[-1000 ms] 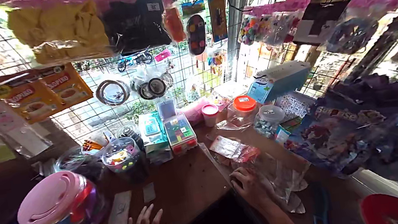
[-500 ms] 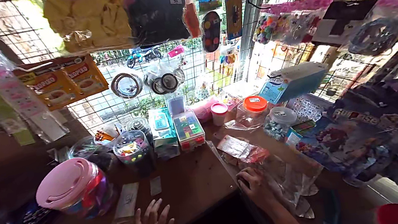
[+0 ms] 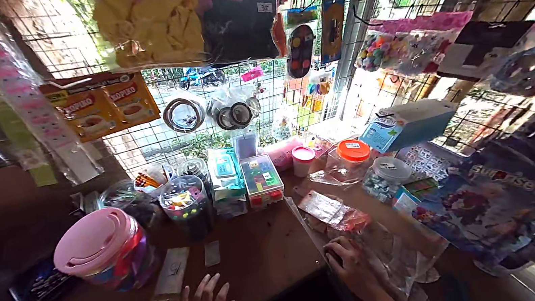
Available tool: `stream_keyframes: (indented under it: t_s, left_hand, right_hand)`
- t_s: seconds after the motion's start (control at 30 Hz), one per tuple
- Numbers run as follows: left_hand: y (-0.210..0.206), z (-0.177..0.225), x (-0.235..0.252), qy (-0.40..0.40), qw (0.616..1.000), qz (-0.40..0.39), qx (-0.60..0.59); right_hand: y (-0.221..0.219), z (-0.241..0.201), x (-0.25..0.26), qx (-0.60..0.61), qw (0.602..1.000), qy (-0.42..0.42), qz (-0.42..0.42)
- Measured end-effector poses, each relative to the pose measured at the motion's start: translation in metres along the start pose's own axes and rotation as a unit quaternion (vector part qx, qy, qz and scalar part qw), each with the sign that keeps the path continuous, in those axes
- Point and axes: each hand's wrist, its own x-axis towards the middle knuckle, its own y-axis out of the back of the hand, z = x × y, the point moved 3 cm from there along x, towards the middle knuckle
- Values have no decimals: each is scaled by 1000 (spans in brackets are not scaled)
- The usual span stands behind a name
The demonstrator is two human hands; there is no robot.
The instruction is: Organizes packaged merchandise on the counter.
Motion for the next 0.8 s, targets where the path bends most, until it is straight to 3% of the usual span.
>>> stream_keyframes:
  t_s: [0.17,0.37,0.8]
  left_hand:
    - [-3,-1,2,9,1000,25,10]
    - [3,-2,0,15,1000,-14,-2]
    - [-1,-2,-3,-12,1000,-9,10]
  right_hand:
    - [-4,2,0,9,1000,7,2]
    - [-6,-2,-1,11,999,36,-4]
    - [-9,2,-2,-4,999,53,11]
